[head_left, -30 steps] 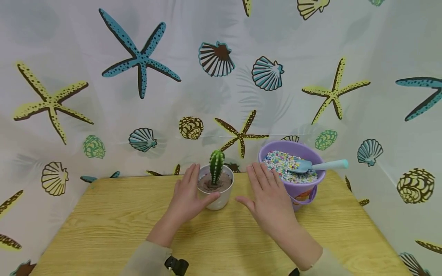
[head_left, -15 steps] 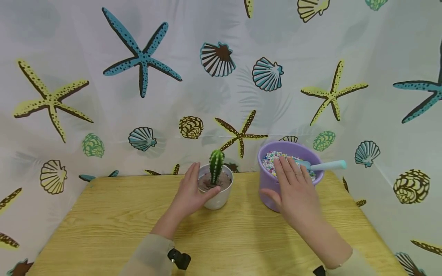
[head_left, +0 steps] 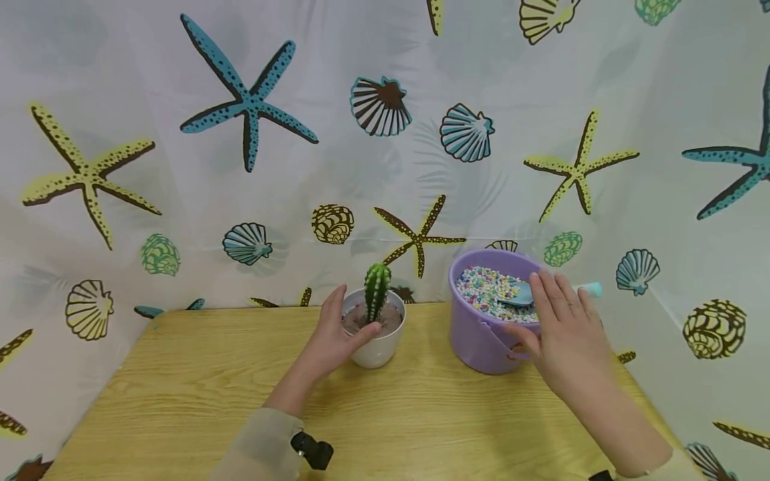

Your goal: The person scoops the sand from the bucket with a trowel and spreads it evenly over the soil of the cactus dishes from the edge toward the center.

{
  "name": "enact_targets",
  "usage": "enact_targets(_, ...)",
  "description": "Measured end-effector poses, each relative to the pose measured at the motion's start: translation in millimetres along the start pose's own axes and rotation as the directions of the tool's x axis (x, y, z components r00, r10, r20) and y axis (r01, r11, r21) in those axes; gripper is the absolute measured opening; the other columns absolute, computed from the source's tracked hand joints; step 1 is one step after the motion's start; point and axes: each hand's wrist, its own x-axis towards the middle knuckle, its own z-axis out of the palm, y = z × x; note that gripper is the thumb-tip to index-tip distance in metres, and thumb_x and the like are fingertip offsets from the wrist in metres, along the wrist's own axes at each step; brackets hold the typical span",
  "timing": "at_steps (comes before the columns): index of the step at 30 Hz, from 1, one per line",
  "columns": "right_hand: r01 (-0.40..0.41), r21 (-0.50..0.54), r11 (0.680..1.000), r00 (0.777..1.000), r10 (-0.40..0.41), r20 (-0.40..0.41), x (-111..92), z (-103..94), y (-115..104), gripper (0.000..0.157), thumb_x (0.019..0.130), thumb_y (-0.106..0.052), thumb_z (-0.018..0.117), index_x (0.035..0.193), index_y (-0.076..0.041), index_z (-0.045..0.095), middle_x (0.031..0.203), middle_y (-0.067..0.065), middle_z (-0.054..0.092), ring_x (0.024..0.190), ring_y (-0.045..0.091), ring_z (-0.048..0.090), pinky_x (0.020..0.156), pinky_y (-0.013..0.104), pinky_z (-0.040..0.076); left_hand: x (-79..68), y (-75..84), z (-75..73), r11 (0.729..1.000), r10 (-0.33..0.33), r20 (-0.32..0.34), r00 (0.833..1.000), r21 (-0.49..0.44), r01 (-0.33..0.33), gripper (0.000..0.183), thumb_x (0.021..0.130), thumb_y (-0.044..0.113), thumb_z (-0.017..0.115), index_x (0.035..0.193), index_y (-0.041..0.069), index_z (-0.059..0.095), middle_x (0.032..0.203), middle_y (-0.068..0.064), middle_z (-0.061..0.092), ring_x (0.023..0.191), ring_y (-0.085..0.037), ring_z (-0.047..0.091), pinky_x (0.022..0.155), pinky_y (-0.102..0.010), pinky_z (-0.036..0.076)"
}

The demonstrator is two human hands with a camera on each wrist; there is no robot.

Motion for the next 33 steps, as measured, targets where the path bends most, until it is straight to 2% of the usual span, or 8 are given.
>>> enact_targets(3, -0.021, 0.003, 1.000, 1.000, 0.021, 0.001, -2, -1.8, 9, 0.092, 0.113, -0.054, 0.059, 0.175, -0.001, 0.017, 0.180, 0.024, 0.021, 0.167, 0.044, 0.014, 0.135, 0.057, 0.001, 2.5, -4.0, 0.6, 0.997, -0.006, -0.011, 1.000, -0.076, 0.006, 0.106, 0.108, 0.055, 0.069, 0.178, 0.009, 0.004, 0.182, -0.022, 0.003, 0.166, -0.046, 0.012, 0.129, -0.070, 0.022)
enact_targets(9, -0.038, -0.003, 0.999, 0.999, 0.038, -0.018, -4, -1.5, 26, 0.091, 0.113, -0.051, 0.060, 0.174, 0.002, 0.018, 0.178, 0.028, 0.023, 0.165, 0.047, 0.018, 0.135, 0.059, 0.002, 9.6, -11.0, 3.3, 0.975, -0.055, -0.053, 0.997, -0.220, 0.042, 0.088, 0.114, 0.059, 0.052, 0.178, 0.013, 0.013, 0.182, -0.015, 0.018, 0.167, -0.038, 0.018, 0.133, -0.059, 0.021)
enact_targets(14, -0.060, -0.025, 0.998, 0.998, 0.059, -0.029, -7, -1.7, 39, 0.088, 0.114, -0.048, 0.060, 0.173, 0.003, 0.021, 0.177, 0.030, 0.025, 0.164, 0.049, 0.018, 0.134, 0.062, 0.002, 13.7, -13.8, 5.1, 0.959, -0.087, -0.050, 0.995, -0.275, 0.070, 0.082, 0.116, 0.063, 0.039, 0.178, 0.015, 0.016, 0.183, -0.014, 0.020, 0.167, -0.038, 0.017, 0.133, -0.060, 0.019)
enact_targets(19, -0.070, -0.036, 0.997, 0.997, 0.069, -0.021, -9, -4.4, 47, 0.087, 0.115, -0.049, 0.057, 0.173, 0.004, 0.019, 0.176, 0.031, 0.023, 0.165, 0.049, 0.015, 0.134, 0.059, -0.001, 16.1, -16.6, 5.3, 0.960, -0.104, -0.044, 0.994, -0.264, 0.088, 0.078, 0.117, 0.064, 0.031, 0.177, 0.015, 0.020, 0.181, -0.018, 0.021, 0.166, -0.042, 0.018, 0.132, -0.065, 0.017)
enact_targets(24, -0.087, -0.033, 0.996, 0.996, 0.087, -0.019, -10, -6.3, 53, 0.086, 0.116, -0.049, 0.055, 0.173, 0.005, 0.019, 0.176, 0.032, 0.022, 0.165, 0.049, 0.013, 0.134, 0.059, -0.002, 14.4, -21.4, 6.6, 0.965, -0.109, -0.032, 0.994, -0.241, 0.098, 0.075, 0.118, 0.062, 0.031, 0.177, 0.017, 0.021, 0.181, -0.019, 0.022, 0.165, -0.044, 0.021, 0.131, -0.066, 0.019)
enact_targets(29, -0.099, -0.046, 0.994, 0.994, 0.097, -0.043, -11, -7.5, 61, 0.085, 0.116, -0.048, 0.056, 0.173, 0.005, 0.021, 0.175, 0.033, 0.026, 0.164, 0.051, 0.017, 0.134, 0.063, 0.002, 11.9, -27.2, 8.7, 0.976, -0.093, -0.033, 0.995, -0.200, 0.084, 0.071, 0.118, 0.057, 0.041, 0.177, 0.022, 0.021, 0.181, -0.021, 0.020, 0.164, -0.047, 0.022, 0.130, -0.066, 0.023)
enact_targets(33, -0.100, -0.049, 0.994, 0.994, 0.098, -0.057, -12, -7.0, 66, 0.084, 0.116, -0.047, 0.056, 0.172, 0.006, 0.022, 0.173, 0.034, 0.028, 0.163, 0.052, 0.018, 0.134, 0.064, 0.003, 9.9, -29.4, 9.1, 0.977, -0.069, -0.030, 0.997, -0.206, 0.061, 0.072, 0.118, 0.052, 0.048, 0.177, 0.022, 0.021, 0.178, -0.026, 0.025, 0.161, -0.048, 0.028, 0.129, -0.064, 0.026)
